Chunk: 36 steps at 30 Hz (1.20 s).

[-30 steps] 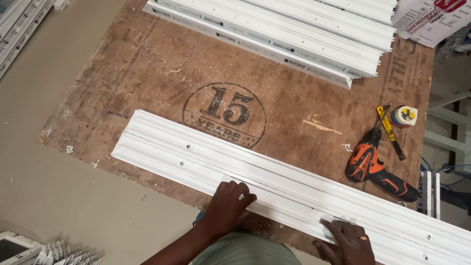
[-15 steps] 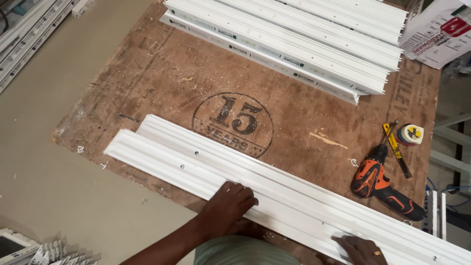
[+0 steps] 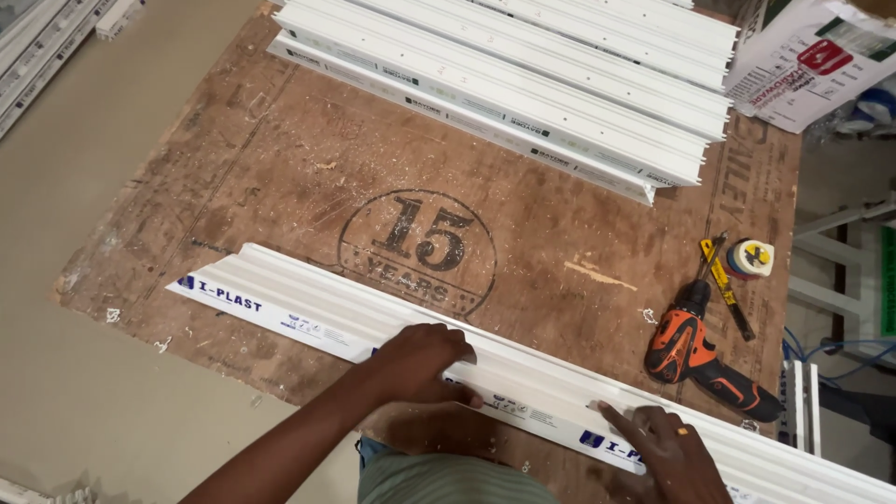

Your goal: The recorder uses a power drill to secure white plastic window frame segments together on a workshop table.

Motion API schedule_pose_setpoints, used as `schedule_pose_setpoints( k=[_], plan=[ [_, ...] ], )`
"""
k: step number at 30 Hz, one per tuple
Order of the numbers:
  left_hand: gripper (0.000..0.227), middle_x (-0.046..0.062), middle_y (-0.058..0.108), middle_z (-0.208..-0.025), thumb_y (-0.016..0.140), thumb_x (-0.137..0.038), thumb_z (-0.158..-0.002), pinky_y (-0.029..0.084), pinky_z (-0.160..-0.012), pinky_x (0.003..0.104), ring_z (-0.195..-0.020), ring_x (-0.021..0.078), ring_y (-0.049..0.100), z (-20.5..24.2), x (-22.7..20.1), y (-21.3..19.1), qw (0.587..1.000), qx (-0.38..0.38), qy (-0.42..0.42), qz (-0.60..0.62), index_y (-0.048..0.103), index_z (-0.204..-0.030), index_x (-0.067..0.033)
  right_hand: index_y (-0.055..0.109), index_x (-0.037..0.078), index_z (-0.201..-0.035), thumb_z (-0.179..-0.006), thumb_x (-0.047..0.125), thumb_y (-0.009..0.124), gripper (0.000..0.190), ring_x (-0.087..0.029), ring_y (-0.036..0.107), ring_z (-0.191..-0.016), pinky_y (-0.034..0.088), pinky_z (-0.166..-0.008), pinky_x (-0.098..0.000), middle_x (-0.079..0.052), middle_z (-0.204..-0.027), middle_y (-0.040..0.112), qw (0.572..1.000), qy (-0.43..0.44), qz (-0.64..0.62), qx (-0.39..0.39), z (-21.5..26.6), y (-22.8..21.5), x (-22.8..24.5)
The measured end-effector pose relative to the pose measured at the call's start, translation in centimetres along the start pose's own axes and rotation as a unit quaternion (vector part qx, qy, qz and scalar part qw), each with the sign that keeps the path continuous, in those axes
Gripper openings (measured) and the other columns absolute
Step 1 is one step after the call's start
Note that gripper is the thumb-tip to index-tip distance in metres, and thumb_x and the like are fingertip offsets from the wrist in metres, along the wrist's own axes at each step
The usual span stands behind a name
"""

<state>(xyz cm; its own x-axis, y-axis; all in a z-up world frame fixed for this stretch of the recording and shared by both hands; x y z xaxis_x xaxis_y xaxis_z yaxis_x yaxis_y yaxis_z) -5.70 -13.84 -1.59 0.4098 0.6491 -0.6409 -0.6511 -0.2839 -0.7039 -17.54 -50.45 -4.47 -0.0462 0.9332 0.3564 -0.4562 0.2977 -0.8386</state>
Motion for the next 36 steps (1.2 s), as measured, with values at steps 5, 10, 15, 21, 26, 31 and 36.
schedule_pose_setpoints(
  k=[5,10,15,21,26,31,36],
  plan=[
    [0.070,0.014,0.071,-0.115,0.075,-0.065,-0.077,0.050,-0.095,0.044,-0.113,0.0333,0.064,-0.9,0.3,-0.7,0.999,0.036,-0.011,0.023,0.072,-0.115,-0.0054,0.059,0.029,-0.144,-0.065,0.025,0.089,0.085,-0.029,0.064,-0.103,0.053,-0.089,-0.0419,-0.007,-0.130,0.065,0.999,-0.012,0.010,-0.032,0.4,-2.5,2.9],
    [0.071,0.015,0.070,-0.115,0.075,-0.065,-0.078,0.051,-0.095,0.044,-0.112,0.0341,0.065,0.0,0.5,-0.4,0.998,0.062,-0.008,0.027,0.071,-0.116,-0.0054,0.060,0.026,-0.143,-0.065,0.013,0.086,0.083,-0.028,0.065,-0.099,0.051,-0.089,-0.0404,-0.004,-0.133,0.070,1.000,-0.020,-0.017,-0.010,1.2,-3.5,4.8],
    [0.065,0.013,0.071,-0.110,0.072,-0.063,-0.081,0.051,-0.093,0.044,-0.109,0.0334,0.065,2.3,0.7,0.1,0.996,0.073,-0.023,0.036,0.072,-0.114,-0.0066,0.060,0.029,-0.143,-0.066,0.021,0.090,0.082,-0.026,0.066,-0.092,0.052,-0.087,-0.0378,-0.002,-0.123,0.074,0.998,0.012,-0.045,0.035,2.2,-2.1,6.0],
    [0.068,0.011,0.072,-0.106,0.076,-0.063,-0.079,0.050,-0.092,0.045,-0.104,0.0331,0.067,4.2,0.0,-0.7,0.999,0.050,-0.018,-0.012,0.070,-0.122,-0.0100,0.066,0.017,-0.139,-0.079,0.032,0.091,0.067,-0.035,0.066,-0.113,0.051,-0.092,-0.0455,-0.016,-0.128,0.072,0.988,-0.091,-0.122,0.009,3.0,-0.7,3.5],
    [0.069,0.011,0.070,-0.106,0.081,-0.059,-0.075,0.051,-0.087,0.045,-0.100,0.0339,0.067,3.4,-0.6,-1.6,0.999,0.042,-0.015,-0.027,0.067,-0.121,-0.0096,0.063,0.023,-0.142,-0.084,0.042,0.084,0.064,-0.027,0.074,-0.104,0.058,-0.089,-0.0396,-0.009,-0.122,0.077,0.981,0.058,-0.135,0.123,1.7,-3.9,7.1],
    [0.055,0.009,0.069,-0.105,0.078,-0.055,-0.079,0.050,-0.089,0.044,-0.104,0.0310,0.065,2.8,0.5,-0.1,0.998,-0.008,0.015,-0.055,0.071,-0.111,-0.0101,0.069,0.022,-0.138,-0.077,0.042,0.085,0.066,-0.020,0.075,-0.094,0.059,-0.082,-0.0350,-0.009,-0.113,0.081,0.985,0.022,-0.165,0.045,0.7,-2.9,5.9],
    [0.053,0.011,0.062,-0.128,0.067,-0.056,-0.090,0.041,-0.102,0.048,-0.122,0.0349,0.054,2.6,2.4,1.7,0.990,-0.098,0.034,-0.096,0.073,-0.118,-0.0117,0.072,0.022,-0.132,-0.084,0.033,0.081,0.050,-0.029,0.073,-0.105,0.058,-0.091,-0.0385,-0.006,-0.118,0.083,0.995,0.002,-0.099,-0.008,-0.1,-2.7,5.3]
  ],
)
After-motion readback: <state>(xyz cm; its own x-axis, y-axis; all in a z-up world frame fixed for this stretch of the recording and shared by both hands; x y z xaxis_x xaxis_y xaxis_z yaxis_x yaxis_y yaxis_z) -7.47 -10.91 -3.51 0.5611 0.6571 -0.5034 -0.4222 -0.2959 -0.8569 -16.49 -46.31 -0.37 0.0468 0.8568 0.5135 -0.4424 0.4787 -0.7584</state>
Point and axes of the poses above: each hand's wrist, its own z-axis away from the middle knuckle, its own y-axis out of the palm, x = y × z, the point moved 2 cm from there along -z, towards the middle knuckle
